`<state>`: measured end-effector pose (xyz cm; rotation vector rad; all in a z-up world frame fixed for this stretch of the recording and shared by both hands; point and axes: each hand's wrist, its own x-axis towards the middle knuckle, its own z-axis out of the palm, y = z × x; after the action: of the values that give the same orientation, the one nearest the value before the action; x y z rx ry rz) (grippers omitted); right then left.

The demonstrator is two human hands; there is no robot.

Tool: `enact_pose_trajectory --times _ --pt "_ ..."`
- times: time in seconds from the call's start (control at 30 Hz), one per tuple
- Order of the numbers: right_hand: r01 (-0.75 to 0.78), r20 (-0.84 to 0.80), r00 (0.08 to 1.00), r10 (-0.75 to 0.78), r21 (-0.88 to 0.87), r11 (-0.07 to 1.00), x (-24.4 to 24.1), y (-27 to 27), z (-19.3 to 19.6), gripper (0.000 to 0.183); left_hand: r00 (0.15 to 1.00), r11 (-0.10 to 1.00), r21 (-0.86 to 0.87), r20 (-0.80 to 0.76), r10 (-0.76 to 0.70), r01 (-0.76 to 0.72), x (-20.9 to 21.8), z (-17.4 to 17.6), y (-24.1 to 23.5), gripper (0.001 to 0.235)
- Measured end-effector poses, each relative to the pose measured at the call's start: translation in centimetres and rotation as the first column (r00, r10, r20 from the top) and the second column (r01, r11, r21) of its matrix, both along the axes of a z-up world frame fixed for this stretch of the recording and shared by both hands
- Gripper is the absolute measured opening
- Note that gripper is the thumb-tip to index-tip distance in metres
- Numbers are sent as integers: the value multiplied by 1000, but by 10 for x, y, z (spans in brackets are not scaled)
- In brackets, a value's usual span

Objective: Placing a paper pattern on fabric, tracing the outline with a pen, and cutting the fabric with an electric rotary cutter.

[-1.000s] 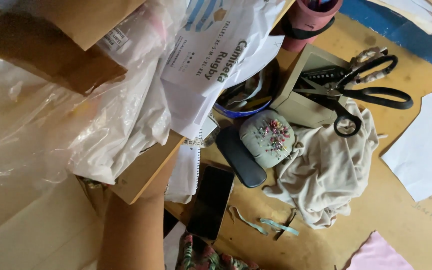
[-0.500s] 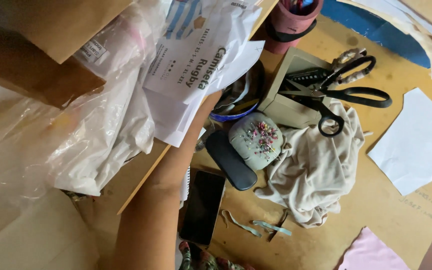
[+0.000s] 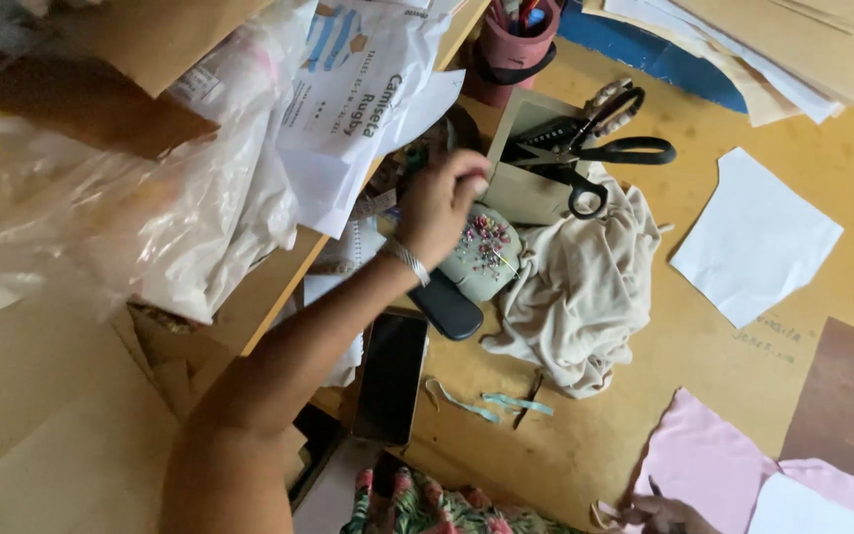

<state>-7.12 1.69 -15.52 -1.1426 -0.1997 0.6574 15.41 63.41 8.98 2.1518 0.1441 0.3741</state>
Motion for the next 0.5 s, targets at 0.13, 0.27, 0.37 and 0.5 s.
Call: enact_pose_trajectory --times 0.13,0.27,0.37,0.5 --pt "298 216 954 -210 -772 561 18 207 266 29 931 545 -794 68 -359 268 -91 10 -100 17" --pt "398 405 909 -100 -771 498 13 212 293 22 919 277 -957 -27 -393 90 -158 17 -179 27" --pt "453 585 809 -47 -572 683 -6 206 315 24 934 131 -974 134 -330 186 -189 24 -211 20" --pt "460 635 767 -89 -449 766 -37 185 322 11 895 -9 -934 346 -280 358 -225 25 -233 30"
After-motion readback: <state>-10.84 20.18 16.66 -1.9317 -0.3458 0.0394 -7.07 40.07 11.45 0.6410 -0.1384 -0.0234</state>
